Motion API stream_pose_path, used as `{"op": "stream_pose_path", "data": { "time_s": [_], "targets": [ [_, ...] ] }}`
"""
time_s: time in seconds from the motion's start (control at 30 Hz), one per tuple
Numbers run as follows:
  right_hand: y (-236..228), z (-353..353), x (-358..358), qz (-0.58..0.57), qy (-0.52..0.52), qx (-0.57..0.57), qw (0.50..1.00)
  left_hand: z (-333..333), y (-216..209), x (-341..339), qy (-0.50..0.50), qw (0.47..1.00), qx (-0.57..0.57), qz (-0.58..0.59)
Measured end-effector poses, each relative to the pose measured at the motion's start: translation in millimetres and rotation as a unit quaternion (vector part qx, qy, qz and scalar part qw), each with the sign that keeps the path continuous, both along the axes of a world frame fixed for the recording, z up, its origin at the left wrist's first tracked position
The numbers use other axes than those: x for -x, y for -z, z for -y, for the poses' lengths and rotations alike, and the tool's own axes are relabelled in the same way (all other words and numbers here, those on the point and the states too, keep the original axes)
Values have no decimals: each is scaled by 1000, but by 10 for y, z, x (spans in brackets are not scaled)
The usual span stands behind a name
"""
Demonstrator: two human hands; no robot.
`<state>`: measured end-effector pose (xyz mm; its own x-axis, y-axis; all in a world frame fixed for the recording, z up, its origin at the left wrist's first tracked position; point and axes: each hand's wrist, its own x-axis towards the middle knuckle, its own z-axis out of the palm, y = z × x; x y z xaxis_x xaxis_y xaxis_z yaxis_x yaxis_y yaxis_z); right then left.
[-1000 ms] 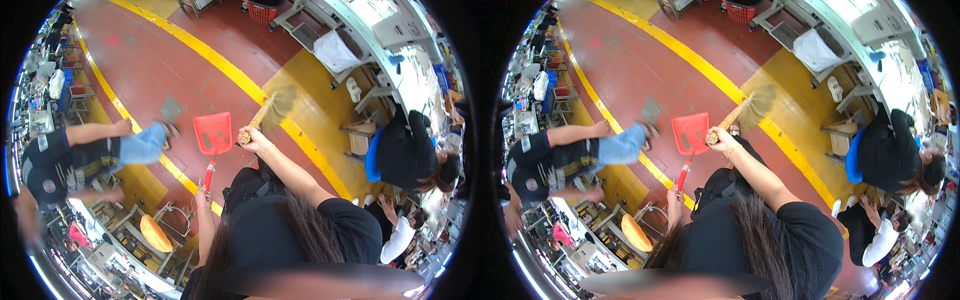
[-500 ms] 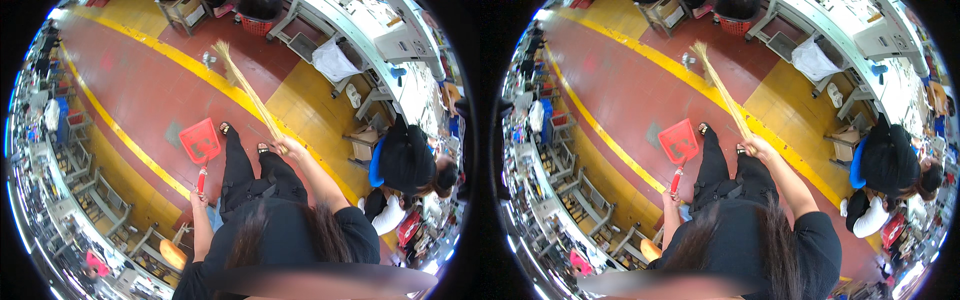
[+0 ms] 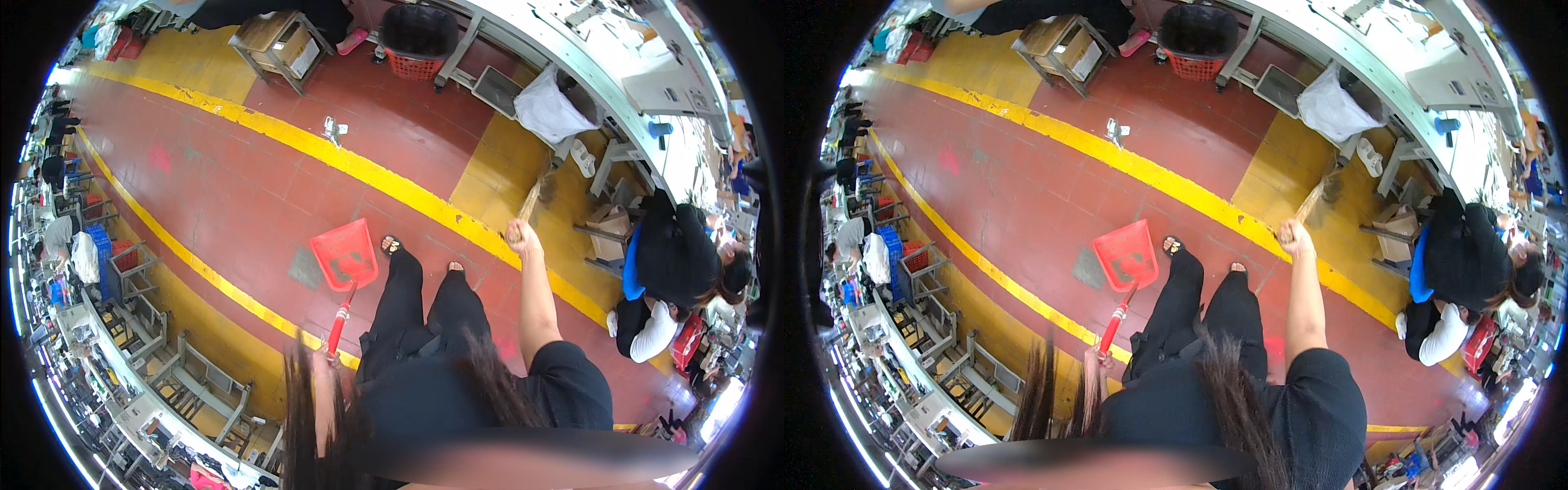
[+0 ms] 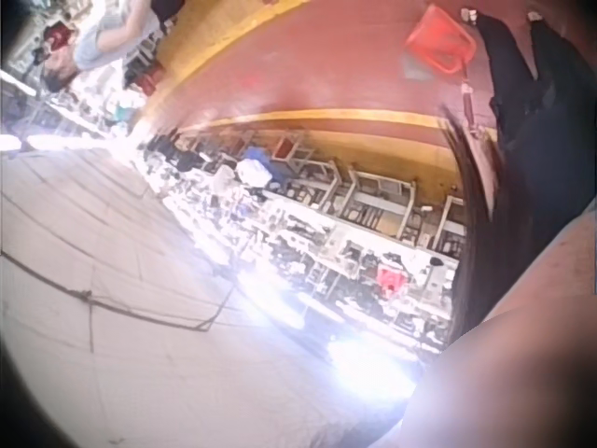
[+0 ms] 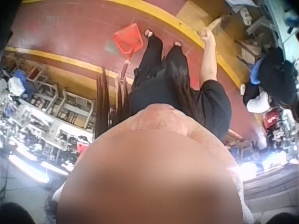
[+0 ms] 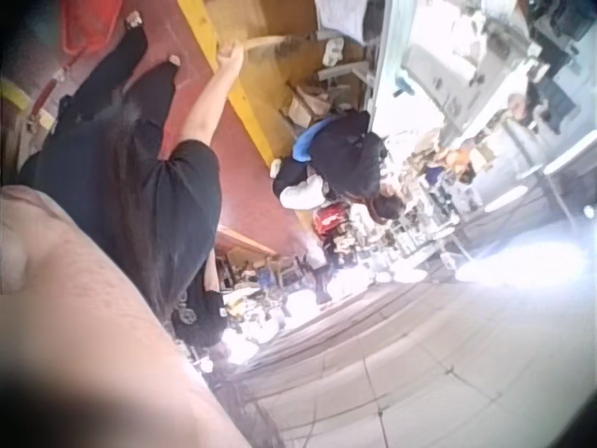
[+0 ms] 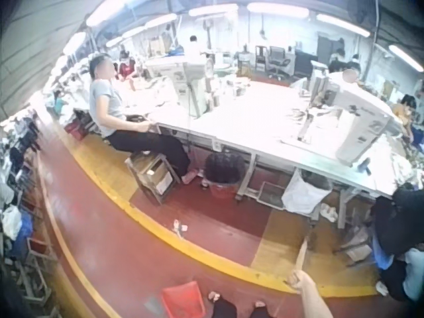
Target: The person sweeps debris on a factory floor using a broom and dustpan. They move around the workspace, sweeping small pieces of material into the dustpan while other workers are visible in the background.
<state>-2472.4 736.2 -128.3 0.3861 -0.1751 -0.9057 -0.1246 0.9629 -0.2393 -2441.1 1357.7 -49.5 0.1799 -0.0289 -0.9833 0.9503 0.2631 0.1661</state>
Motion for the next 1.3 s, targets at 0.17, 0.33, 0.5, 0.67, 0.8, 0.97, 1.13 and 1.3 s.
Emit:
{"op": "stream_pose_path", "data": {
  "time_s": [0.17,0.33,0.5,0.67,0.8,0.97,1.13,1.3],
  "targets": [
    [558,-360,-1160,-50,-36,-26,998,-109,-180,-213,-42,997,51,-33],
    [772,-685,-1683,-70,-139,27,987,-30,-290,-505,-29,999,-43,-5],
    [785,-416,-1630,-215,-393,217,867,91,-490,-743,-33,995,-90,-39],
    [290,-415,-860,-235,-568,262,744,249,-523,-925,44,991,-125,-18],
    [-724,-78,-332,-216,-621,235,716,203,-316,-1061,-5,995,-75,-59],
    [-2124,507,410,-181,-492,156,837,77,179,-1055,15,997,-70,-23],
    [-2650,409,906,-195,-366,191,890,266,273,-1088,15,996,-68,-49],
    [-1998,210,341,-252,-337,279,863,820,-71,-998,-11,999,-35,0]
  ]
}}
